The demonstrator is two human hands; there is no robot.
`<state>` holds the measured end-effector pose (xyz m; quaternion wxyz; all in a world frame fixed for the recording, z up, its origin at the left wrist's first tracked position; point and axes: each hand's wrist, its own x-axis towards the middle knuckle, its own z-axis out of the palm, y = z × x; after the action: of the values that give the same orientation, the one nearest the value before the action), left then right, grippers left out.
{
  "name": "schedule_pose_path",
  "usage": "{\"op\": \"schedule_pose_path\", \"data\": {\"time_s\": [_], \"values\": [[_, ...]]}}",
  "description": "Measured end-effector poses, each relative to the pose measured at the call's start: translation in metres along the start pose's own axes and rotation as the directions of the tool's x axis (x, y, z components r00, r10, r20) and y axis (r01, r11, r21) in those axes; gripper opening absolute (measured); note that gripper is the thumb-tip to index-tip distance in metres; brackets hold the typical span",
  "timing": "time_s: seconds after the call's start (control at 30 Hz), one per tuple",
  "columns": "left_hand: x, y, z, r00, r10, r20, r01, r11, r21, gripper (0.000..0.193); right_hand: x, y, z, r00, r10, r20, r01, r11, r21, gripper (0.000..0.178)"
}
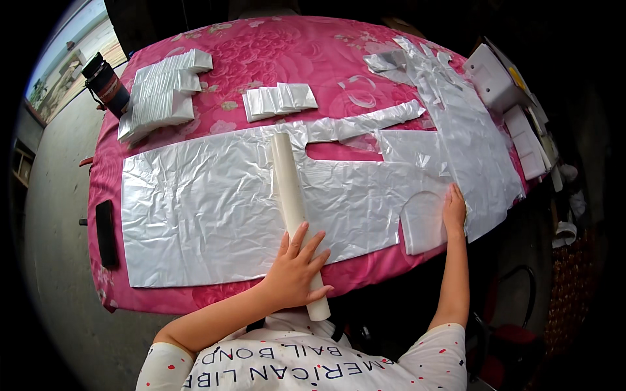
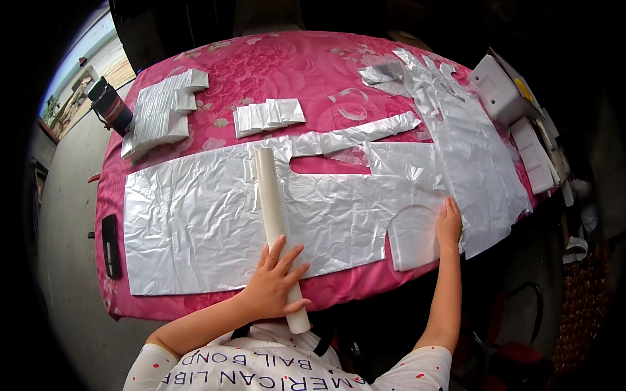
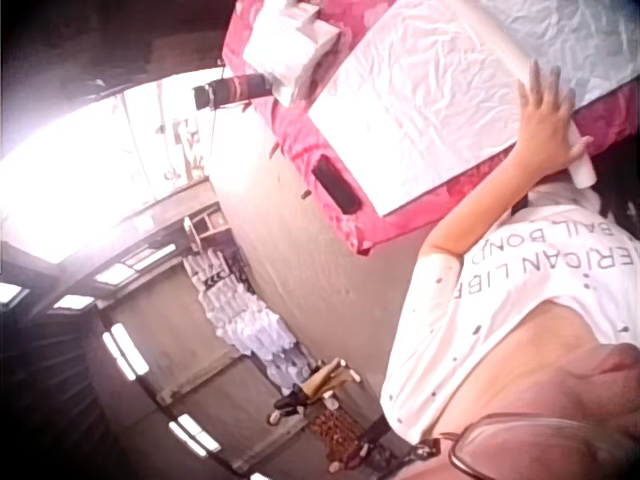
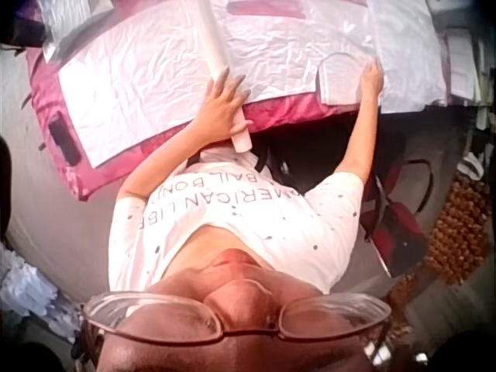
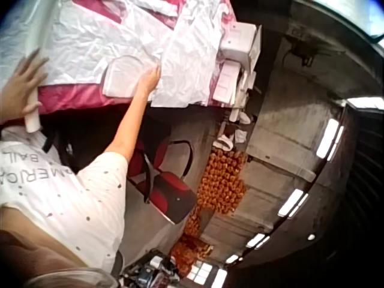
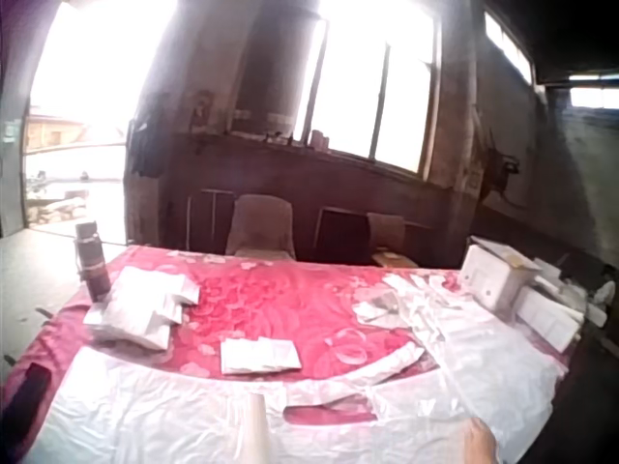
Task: The person unrolls a plastic wrap roll on a table, places small white rectangular items onto the film, folds the wrap around each item, and stacks the wrapped units. The process repeats with multiple items, and the wrapped stack grows on the table.
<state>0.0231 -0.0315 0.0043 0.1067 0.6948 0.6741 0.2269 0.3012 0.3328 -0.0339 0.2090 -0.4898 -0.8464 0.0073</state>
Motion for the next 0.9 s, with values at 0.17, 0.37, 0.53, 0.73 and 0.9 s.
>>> {"op": "schedule_pose_path", "data": {"time_s": [0.17,0.37,0.53,0.73,0.9], "values": [[0.003,0.004,0.001,0.999,-0.018,0.031,0.017,1.0,0.023,0.058,-0.004,0.0,0.0,0.985,-0.03,-0.17,0.024,0.999,-0.037,0.021],[0.003,0.005,0.0,1.0,-0.024,-0.011,0.024,1.0,-0.008,0.06,-0.022,-0.079,-0.031,0.958,-0.015,-0.285,0.053,0.991,0.124,0.008],[0.006,0.008,-0.011,0.969,-0.207,-0.133,0.037,0.655,-0.754,0.053,-0.084,-0.226,-0.059,0.97,-0.238,0.047,0.131,0.676,0.725,0.011],[-0.01,-0.036,-0.045,0.776,-0.435,0.456,0.466,-0.091,-0.88,0.013,-0.142,-0.306,-0.063,0.678,-0.735,-0.007,0.424,0.384,0.821,0.027],[-0.114,-0.137,-0.108,0.596,-0.63,0.497,0.575,-0.096,-0.812,0.013,-0.169,-0.283,-0.071,0.832,-0.547,0.091,0.37,0.67,0.643,0.036]]}}
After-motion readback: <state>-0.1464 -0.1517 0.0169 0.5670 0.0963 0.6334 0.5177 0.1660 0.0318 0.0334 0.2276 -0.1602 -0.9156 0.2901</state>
